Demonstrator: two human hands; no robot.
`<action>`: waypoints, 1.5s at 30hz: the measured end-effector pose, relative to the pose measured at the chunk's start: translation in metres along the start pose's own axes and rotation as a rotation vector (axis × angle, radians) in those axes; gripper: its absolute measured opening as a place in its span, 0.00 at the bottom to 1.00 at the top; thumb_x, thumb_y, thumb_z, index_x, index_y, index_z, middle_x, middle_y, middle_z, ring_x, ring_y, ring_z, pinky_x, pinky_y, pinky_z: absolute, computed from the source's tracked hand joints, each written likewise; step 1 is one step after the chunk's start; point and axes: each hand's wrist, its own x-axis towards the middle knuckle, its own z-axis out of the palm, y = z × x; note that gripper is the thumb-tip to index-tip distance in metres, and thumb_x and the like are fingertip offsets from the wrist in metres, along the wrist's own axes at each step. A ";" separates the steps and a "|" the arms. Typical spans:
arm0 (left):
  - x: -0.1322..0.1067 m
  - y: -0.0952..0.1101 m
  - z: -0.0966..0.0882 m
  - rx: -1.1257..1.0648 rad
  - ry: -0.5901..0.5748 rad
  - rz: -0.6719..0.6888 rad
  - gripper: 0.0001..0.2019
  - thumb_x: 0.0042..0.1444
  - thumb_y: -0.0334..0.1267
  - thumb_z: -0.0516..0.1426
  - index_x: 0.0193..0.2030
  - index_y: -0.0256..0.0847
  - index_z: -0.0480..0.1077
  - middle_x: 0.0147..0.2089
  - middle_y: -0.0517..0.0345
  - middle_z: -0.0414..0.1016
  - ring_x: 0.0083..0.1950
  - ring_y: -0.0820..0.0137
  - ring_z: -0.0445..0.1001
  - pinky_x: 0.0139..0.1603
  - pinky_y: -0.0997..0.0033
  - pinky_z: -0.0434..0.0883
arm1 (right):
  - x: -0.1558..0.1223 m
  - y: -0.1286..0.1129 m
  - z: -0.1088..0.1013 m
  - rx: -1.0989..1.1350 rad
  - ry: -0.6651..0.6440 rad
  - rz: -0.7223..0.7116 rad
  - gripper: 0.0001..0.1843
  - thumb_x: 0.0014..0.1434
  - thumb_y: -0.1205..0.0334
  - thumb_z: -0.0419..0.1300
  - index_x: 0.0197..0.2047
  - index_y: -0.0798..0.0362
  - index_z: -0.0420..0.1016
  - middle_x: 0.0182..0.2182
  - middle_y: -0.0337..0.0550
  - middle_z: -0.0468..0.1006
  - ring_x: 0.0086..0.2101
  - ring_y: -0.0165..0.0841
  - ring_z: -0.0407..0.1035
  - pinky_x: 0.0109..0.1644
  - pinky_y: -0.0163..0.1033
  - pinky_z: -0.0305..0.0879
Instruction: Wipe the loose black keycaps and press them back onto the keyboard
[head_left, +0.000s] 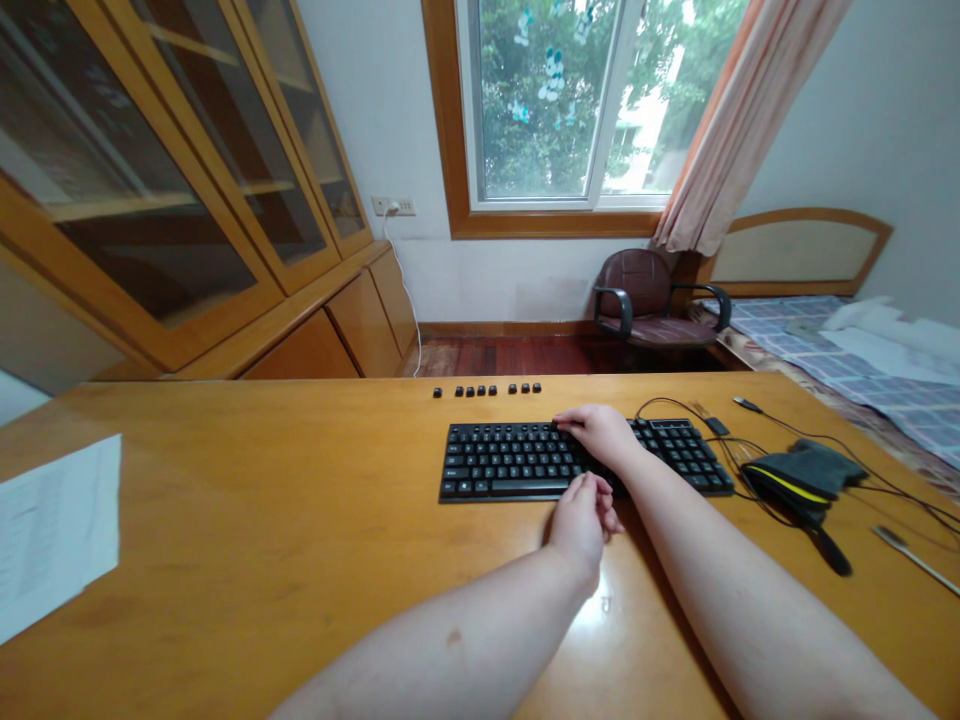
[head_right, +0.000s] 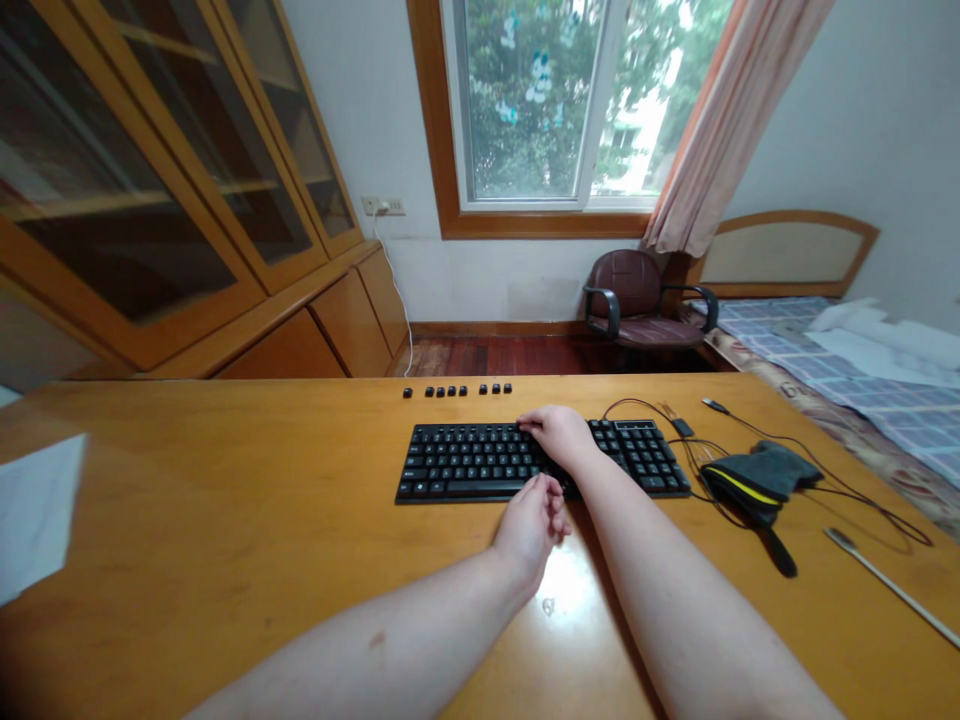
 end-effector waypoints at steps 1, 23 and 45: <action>0.000 0.000 0.000 0.001 0.001 0.000 0.14 0.51 0.49 0.53 0.28 0.38 0.61 0.20 0.68 0.56 0.16 0.81 0.54 0.20 0.76 0.53 | 0.000 0.000 0.000 -0.010 -0.006 0.005 0.11 0.56 0.59 0.57 0.40 0.44 0.78 0.39 0.36 0.80 0.42 0.34 0.73 0.46 0.37 0.66; 0.002 -0.002 -0.001 0.000 -0.003 0.012 0.11 0.53 0.44 0.50 0.27 0.38 0.61 0.19 0.67 0.56 0.16 0.81 0.54 0.19 0.77 0.54 | 0.003 -0.004 0.001 -0.161 -0.075 0.054 0.12 0.57 0.58 0.54 0.41 0.42 0.78 0.39 0.38 0.80 0.42 0.37 0.73 0.45 0.38 0.66; -0.003 0.005 0.002 -0.040 0.119 0.099 0.08 0.51 0.37 0.48 0.23 0.39 0.57 0.16 0.69 0.50 0.15 0.81 0.50 0.19 0.77 0.54 | 0.086 -0.011 0.013 -0.241 -0.077 0.129 0.20 0.56 0.58 0.54 0.52 0.50 0.69 0.49 0.49 0.72 0.46 0.38 0.68 0.48 0.38 0.62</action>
